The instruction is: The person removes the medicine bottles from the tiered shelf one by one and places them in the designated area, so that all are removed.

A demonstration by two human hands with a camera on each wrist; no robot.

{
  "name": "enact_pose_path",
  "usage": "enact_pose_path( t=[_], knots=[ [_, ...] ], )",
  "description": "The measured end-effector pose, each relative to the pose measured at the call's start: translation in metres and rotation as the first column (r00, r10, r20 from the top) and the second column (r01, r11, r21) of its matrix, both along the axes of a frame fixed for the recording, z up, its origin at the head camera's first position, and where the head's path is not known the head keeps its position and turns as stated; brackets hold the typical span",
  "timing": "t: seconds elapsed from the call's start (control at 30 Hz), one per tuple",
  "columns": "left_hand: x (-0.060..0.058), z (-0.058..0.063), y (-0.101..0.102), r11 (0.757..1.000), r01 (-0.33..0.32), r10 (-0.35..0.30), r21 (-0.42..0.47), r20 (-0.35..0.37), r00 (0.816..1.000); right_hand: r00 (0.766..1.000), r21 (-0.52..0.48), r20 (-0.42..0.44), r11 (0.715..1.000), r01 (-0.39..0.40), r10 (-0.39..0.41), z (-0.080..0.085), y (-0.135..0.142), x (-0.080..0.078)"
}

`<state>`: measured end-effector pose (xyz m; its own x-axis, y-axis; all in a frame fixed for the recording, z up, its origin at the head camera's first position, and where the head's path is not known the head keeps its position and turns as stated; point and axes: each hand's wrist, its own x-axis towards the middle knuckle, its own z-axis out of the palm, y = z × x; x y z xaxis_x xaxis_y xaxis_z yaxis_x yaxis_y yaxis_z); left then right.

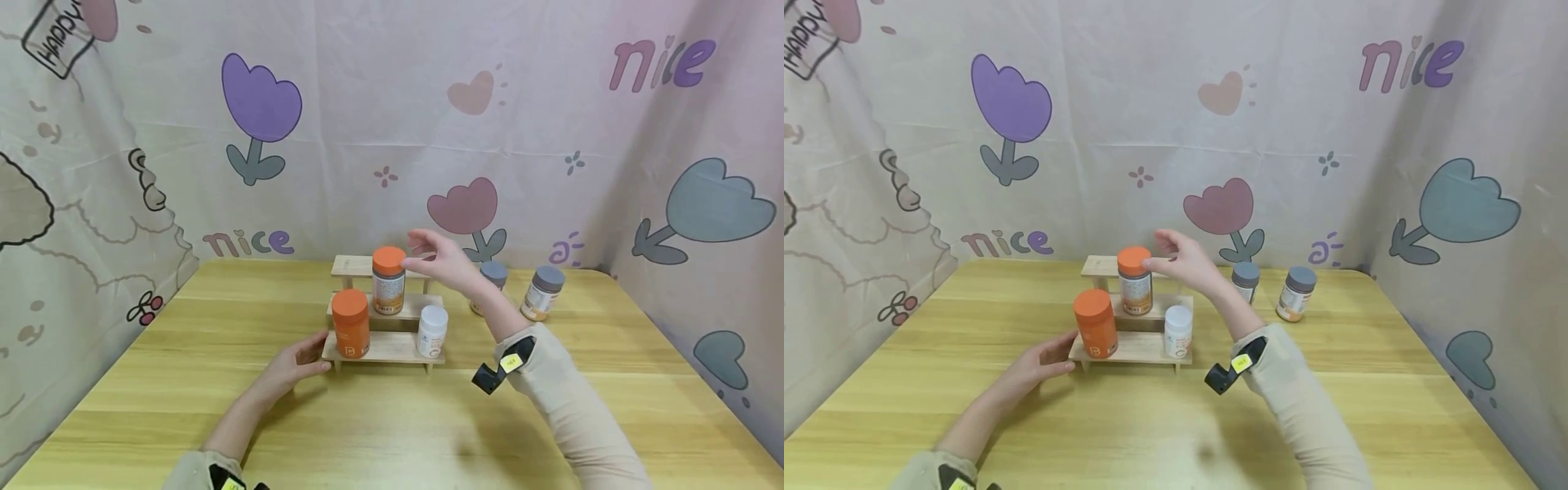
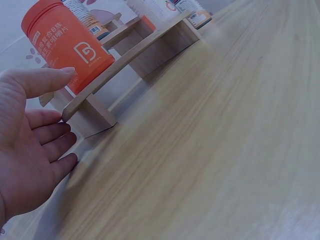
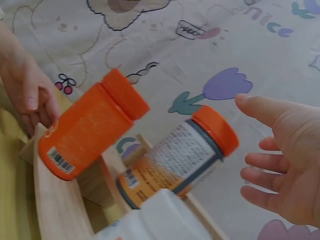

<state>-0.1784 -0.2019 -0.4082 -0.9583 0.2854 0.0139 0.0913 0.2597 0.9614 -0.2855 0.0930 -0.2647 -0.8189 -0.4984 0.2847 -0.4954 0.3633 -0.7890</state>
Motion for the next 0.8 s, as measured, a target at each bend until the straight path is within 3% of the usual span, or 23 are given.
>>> enact_pose_path(
  t=[0.2, 0.8],
  knots=[
    [0.000, 0.001, 0.000, 1.000, 0.016, -0.016, 0.002, -0.008, 1.000, 1.000, 0.053, -0.009, 0.998, -0.029, 0.029, -0.009, -0.017, 0.000],
    [0.000, 0.001, -0.001, 1.000, 0.022, -0.023, -0.003, -0.021, 1.000, 0.992, 0.065, -0.088, 0.994, 0.091, -0.085, -0.019, -0.028, 0.002]
  ],
)
